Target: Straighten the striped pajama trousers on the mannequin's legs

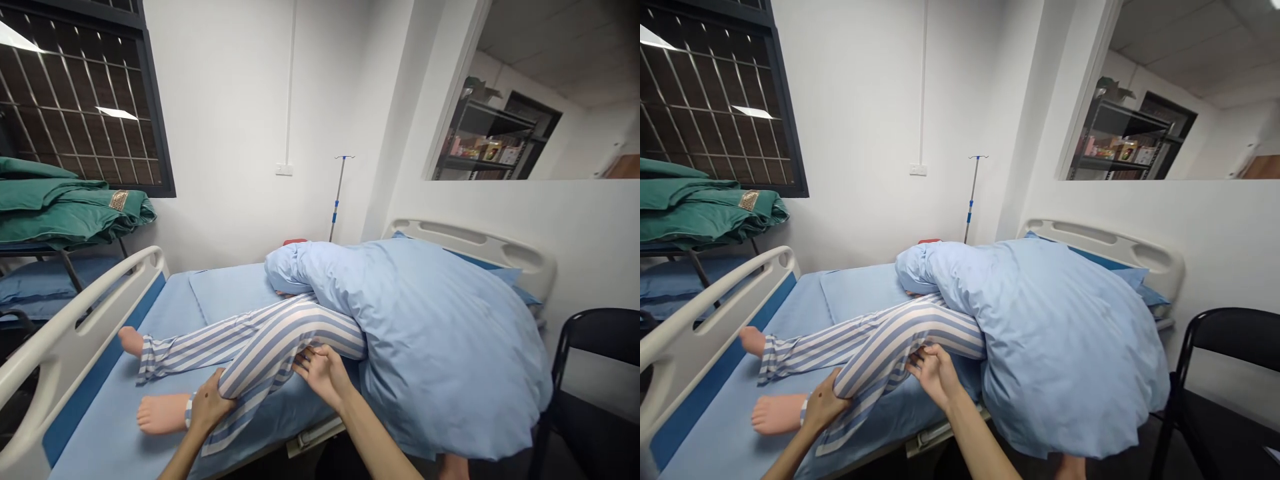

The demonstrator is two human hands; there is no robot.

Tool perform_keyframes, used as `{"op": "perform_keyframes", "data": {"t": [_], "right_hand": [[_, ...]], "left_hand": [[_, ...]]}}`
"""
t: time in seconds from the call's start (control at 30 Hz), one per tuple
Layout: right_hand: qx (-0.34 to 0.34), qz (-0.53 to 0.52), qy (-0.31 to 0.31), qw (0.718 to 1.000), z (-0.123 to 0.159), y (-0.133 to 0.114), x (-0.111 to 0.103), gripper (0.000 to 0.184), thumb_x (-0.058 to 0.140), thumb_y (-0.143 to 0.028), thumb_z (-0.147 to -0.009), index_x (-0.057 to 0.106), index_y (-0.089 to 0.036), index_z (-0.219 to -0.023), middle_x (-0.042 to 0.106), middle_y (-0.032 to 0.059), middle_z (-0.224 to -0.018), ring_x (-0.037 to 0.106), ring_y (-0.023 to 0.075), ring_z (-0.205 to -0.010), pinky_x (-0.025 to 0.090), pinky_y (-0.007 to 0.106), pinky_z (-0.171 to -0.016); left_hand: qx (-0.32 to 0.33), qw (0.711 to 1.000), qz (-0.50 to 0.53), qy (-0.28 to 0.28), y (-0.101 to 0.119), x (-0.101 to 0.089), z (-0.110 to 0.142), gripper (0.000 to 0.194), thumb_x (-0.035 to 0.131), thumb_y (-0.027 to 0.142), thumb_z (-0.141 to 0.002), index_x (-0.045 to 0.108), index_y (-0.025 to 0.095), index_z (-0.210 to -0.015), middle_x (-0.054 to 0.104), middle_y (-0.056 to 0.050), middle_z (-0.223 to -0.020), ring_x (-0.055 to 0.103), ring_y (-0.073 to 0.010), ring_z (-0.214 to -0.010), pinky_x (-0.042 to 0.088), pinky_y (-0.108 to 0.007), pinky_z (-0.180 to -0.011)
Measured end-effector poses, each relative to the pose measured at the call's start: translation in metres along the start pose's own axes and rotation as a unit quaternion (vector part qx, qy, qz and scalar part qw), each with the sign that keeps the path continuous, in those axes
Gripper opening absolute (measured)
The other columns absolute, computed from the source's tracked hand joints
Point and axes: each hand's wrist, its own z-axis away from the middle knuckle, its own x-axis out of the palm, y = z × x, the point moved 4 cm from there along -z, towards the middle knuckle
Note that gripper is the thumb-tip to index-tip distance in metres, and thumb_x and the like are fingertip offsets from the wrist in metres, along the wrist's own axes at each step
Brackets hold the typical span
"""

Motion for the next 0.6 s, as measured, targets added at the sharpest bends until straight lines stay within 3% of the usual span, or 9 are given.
{"op": "perform_keyframes", "data": {"t": [0.13,0.3,0.47,0.6], "right_hand": [[-0.003,0.022,-0.004,1.0,-0.001,-0.007,0.002,0.018,0.052,-0.021,-0.065,0.062,-0.017,-0.08,0.062,0.003,-0.087,0.053,0.0186,-0.091,0.038,0.035,-0.085],[-0.018,0.018,0.003,1.0,-0.003,-0.006,0.001,0.016,0.052,-0.02,-0.066,0.062,-0.017,-0.078,0.062,0.0033,-0.087,0.052,0.0195,-0.092,0.039,0.035,-0.084],[-0.017,0.017,0.017,1.0,0.0,0.0,-0.001,0.015,0.054,-0.02,-0.065,0.061,-0.017,-0.078,0.062,0.0026,-0.084,0.054,0.019,-0.088,0.039,0.036,-0.083],[-0.014,0.007,0.022,1.0,-0.001,0.014,-0.003,0.013,0.056,-0.02,-0.065,0.061,-0.018,-0.077,0.063,0.0024,-0.083,0.055,0.0184,-0.083,0.04,0.036,-0.084]], "left_hand": [[-0.026,0.999,0.027,0.003,0.01,0.018,-0.003,0.035,0.053,0.029,-0.062,0.047,0.028,-0.097,0.063,0.003,-0.085,0.058,-0.0209,-0.084,0.034,-0.025,-0.061],[0.007,0.999,0.049,-0.006,0.009,0.021,-0.006,0.033,0.054,0.029,-0.062,0.047,0.026,-0.093,0.062,0.003,-0.082,0.058,-0.0192,-0.08,0.033,-0.024,-0.061],[0.045,0.998,0.037,-0.022,-0.001,0.012,-0.008,0.035,0.051,0.025,-0.061,0.047,0.025,-0.096,0.062,0.003,-0.087,0.058,-0.0191,-0.082,0.034,-0.024,-0.064],[0.062,0.998,-0.018,-0.019,-0.023,-0.008,-0.01,0.047,0.051,0.026,-0.06,0.047,0.025,-0.107,0.063,0.0,-0.098,0.058,-0.023,-0.091,0.038,-0.027,-0.07]]}}
